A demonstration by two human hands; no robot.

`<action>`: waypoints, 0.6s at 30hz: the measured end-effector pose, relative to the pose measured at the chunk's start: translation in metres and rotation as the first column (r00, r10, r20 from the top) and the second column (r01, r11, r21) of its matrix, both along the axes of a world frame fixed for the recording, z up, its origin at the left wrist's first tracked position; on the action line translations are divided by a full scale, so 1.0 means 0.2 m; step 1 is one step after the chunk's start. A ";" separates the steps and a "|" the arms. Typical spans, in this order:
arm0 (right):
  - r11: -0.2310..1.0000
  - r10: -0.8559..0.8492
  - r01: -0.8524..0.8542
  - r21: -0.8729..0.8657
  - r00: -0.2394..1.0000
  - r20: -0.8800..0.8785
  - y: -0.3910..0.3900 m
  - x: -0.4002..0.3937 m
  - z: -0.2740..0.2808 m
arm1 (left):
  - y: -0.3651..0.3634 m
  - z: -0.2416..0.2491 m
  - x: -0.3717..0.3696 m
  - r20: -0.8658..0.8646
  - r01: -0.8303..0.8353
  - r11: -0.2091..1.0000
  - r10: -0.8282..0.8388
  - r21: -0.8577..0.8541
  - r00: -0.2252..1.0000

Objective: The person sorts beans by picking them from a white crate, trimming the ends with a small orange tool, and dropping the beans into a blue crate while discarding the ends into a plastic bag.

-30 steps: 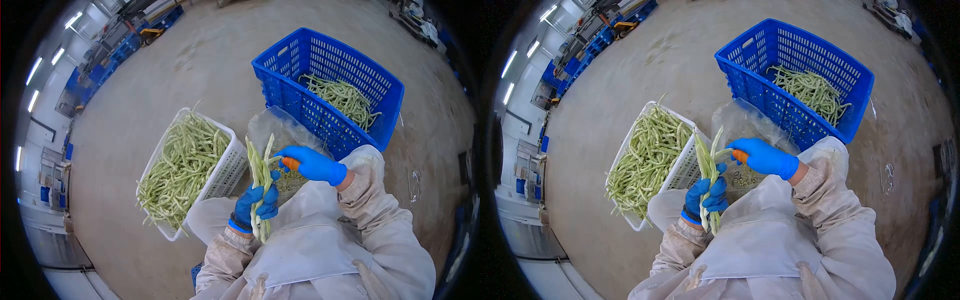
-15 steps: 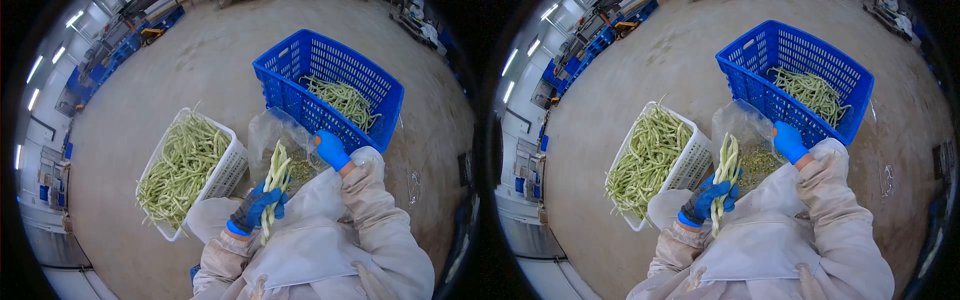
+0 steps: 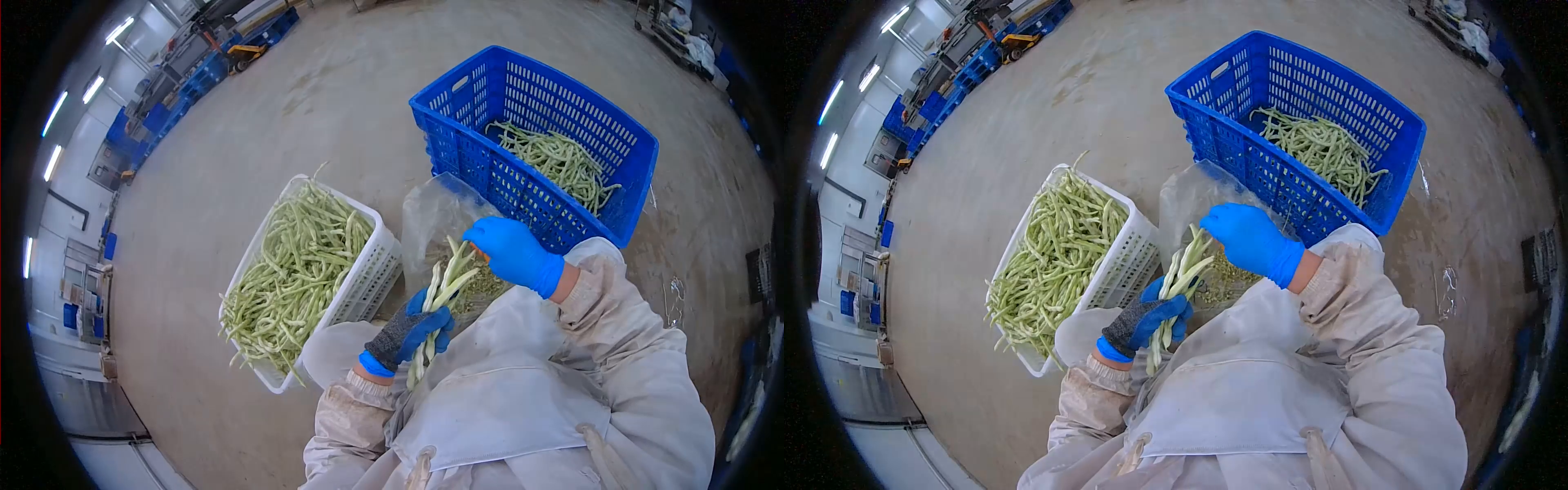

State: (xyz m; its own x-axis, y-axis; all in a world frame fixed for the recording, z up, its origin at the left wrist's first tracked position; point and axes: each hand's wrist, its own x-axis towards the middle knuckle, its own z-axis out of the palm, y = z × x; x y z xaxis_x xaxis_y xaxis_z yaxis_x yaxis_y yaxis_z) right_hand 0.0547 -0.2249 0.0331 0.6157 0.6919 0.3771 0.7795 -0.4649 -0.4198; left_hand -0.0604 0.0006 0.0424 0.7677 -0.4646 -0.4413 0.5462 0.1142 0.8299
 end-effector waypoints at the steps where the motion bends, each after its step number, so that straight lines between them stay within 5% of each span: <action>1: 0.986 -0.071 0.071 0.153 0.997 -0.006 0.01 -0.02 -0.04 | -0.01 0.00 0.01 0.016 0.000 1.000 0.000 0.002 1.000; 2: 0.986 -0.071 0.071 0.152 0.997 -0.005 0.03 -0.03 -0.08 | -0.02 0.00 0.02 0.018 0.001 1.000 -0.001 0.001 1.000; 3: 0.911 -0.142 0.266 0.314 0.919 -0.367 0.05 -0.04 -0.11 | -0.02 0.00 0.05 0.041 -0.035 0.999 0.034 0.023 0.999; 4: 0.789 -0.115 0.486 0.376 0.717 -0.688 0.06 -0.04 -0.13 | -0.03 0.00 0.07 0.061 -0.076 0.996 0.074 0.043 0.995; 10: 0.591 -0.223 0.656 0.470 0.693 -0.686 -0.08 0.16 -0.41 | -0.05 0.08 0.10 0.090 0.021 0.995 -0.030 0.096 0.996; 12: 0.495 -0.550 0.773 0.395 0.632 -0.546 -0.34 0.35 -0.49 | -0.01 0.10 0.08 0.046 0.068 0.993 -0.073 0.092 0.996; 13: 0.500 -0.545 0.772 0.393 0.633 -0.550 -0.34 0.34 -0.46 | 0.01 0.09 0.05 0.016 0.018 0.998 -0.019 0.053 1.000; 15: 0.812 -0.512 0.567 0.143 0.807 -0.293 -0.39 0.28 -0.34 | 0.01 0.04 0.04 0.011 -0.073 0.996 0.073 0.052 0.997; 17: 0.962 -0.220 0.230 0.150 0.972 -0.079 -0.27 0.16 -0.18 | 0.01 0.02 0.06 0.025 -0.079 0.996 0.078 0.043 0.997; 18: 0.958 -0.117 0.180 0.224 0.956 -0.268 -0.20 0.07 -0.07 | 0.00 0.01 0.06 0.035 -0.089 0.995 0.088 0.035 0.996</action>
